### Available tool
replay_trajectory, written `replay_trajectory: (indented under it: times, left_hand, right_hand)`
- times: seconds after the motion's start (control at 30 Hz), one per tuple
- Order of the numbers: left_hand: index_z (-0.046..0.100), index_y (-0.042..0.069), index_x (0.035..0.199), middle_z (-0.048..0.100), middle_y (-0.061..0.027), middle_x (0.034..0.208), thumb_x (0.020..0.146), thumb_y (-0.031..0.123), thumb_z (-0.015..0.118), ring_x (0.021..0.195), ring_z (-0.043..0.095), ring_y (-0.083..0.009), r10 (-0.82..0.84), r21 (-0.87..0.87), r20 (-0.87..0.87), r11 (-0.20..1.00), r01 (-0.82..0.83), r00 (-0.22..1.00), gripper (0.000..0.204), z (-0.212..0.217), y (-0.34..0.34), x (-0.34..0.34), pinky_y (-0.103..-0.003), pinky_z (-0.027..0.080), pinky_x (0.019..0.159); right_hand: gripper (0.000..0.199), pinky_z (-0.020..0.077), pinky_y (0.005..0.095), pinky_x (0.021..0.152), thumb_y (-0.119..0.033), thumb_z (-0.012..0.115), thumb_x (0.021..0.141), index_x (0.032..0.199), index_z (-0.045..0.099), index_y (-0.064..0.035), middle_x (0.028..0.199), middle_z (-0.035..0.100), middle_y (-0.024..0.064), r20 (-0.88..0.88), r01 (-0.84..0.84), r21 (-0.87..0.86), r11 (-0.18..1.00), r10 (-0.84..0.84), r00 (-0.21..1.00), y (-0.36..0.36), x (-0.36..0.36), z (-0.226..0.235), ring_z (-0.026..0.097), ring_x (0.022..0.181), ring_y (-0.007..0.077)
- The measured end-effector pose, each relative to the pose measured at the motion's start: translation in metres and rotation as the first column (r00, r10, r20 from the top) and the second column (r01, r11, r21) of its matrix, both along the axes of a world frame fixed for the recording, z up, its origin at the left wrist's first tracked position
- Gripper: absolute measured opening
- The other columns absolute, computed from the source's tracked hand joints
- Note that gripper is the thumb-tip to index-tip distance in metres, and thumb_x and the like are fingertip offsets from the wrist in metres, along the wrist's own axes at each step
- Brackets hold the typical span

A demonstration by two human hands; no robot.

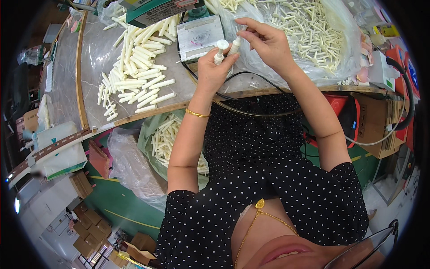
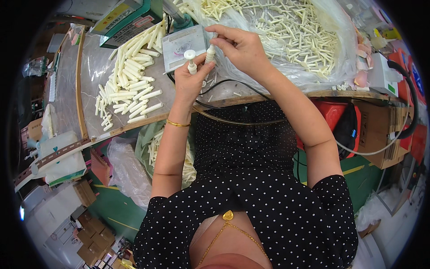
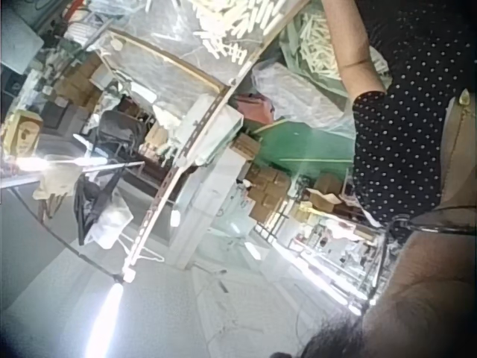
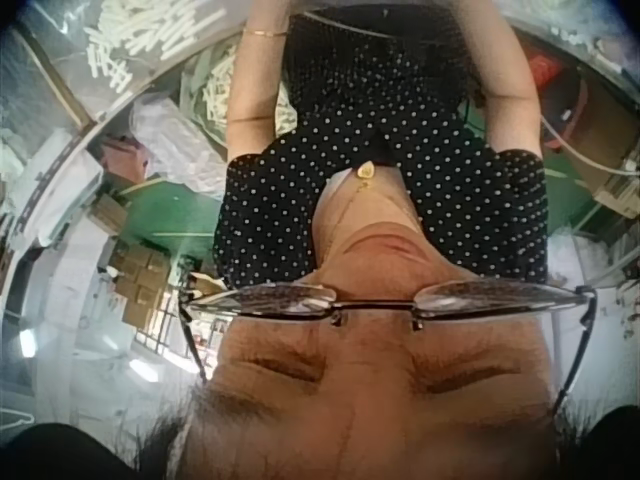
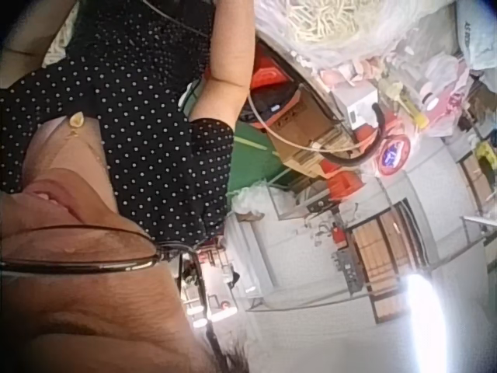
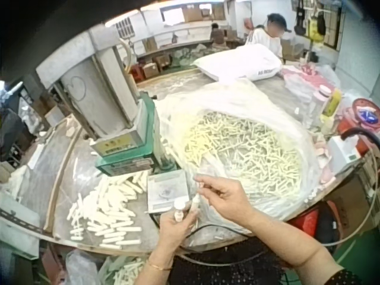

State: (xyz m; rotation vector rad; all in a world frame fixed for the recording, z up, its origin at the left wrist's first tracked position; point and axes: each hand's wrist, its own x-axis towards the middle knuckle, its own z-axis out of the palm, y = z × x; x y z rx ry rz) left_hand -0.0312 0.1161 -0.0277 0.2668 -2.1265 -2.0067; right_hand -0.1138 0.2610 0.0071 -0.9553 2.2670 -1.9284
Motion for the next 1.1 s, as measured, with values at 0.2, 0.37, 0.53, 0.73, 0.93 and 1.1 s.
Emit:
replay_trajectory:
  times: [0.2,0.37,0.53,0.73,0.93,1.1]
  left_hand:
    - [0.066,0.0,0.097,0.061,0.0004,0.08,0.072,0.006,0.072,0.069,0.051,-0.0051,0.125,-0.108,-0.133,0.984,-0.14,0.983,0.026,-0.005,-0.011,-0.009,-0.021,0.044,0.061]
    - [0.066,-0.002,0.094,0.064,-0.003,0.076,0.069,0.007,0.074,0.066,0.053,-0.0068,0.417,0.043,-0.108,0.909,-0.415,0.902,0.028,-0.013,-0.041,-0.039,-0.022,0.045,0.062]
    - [0.065,-0.006,0.094,0.065,-0.0063,0.077,0.067,0.008,0.075,0.066,0.055,-0.0072,0.418,0.121,0.034,0.9,-0.419,0.908,0.031,-0.008,-0.041,-0.044,-0.021,0.045,0.061]
    - [0.066,-0.005,0.092,0.064,-0.0047,0.074,0.067,0.008,0.075,0.064,0.055,-0.0068,0.451,0.093,0.022,0.888,-0.451,0.892,0.03,-0.004,-0.041,-0.043,-0.02,0.045,0.06]
    - [0.06,-0.006,0.1,0.063,-0.0185,0.092,0.076,0.017,0.068,0.084,0.061,-0.0259,0.383,-0.3,-0.23,0.847,-0.439,0.895,0.034,-0.016,-0.048,-0.039,-0.033,0.046,0.074]
    - [0.056,-0.003,0.103,0.058,-0.023,0.093,0.08,0.011,0.054,0.087,0.056,-0.0379,0.621,-0.54,-0.018,0.654,-0.53,0.784,0.026,-0.001,-0.122,-0.022,-0.041,0.044,0.075]
  right_hand:
    - [0.044,0.0445,0.0197,0.056,-0.006,0.061,0.082,0.124,0.051,-0.0103,0.087,0.064,0.0044,0.014,-0.082,0.018,0.996,0.082,0.997,-0.006,0.002,0.014,0.054,0.063,0.006]
    - [0.058,0.0457,0.0211,0.06,-0.004,0.06,0.082,0.134,0.033,-0.0071,0.111,0.052,0.0118,0.114,0.02,-0.175,0.984,0.0,0.994,0.002,-0.005,0.031,0.058,0.07,0.0097]
    - [0.053,0.0449,0.0192,0.061,-0.002,0.059,0.082,0.13,0.039,-0.0067,0.107,0.052,0.0091,0.176,0.052,-0.059,0.997,-0.041,0.983,0.022,0.002,0.005,0.057,0.068,0.0074]
    - [0.039,0.0453,0.0192,0.061,-0.003,0.058,0.083,0.121,0.05,-0.0046,0.106,0.054,0.0085,0.202,0.11,-0.001,0.994,-0.107,0.973,0.045,0.0,-0.011,0.057,0.068,0.0074]
    - [0.034,0.0482,0.0312,0.066,-0.012,0.062,0.08,0.114,0.056,-0.009,0.107,0.056,0.0106,-0.331,0.427,0.508,0.748,-0.288,0.898,0.087,-0.051,-0.024,0.061,0.076,0.0209]
    - [0.028,0.0466,0.0391,0.07,-0.014,0.06,0.08,0.108,0.057,-0.009,0.102,0.056,0.0134,-0.409,0.408,0.746,0.527,-0.122,0.904,0.121,-0.081,-0.051,0.058,0.082,0.0309]
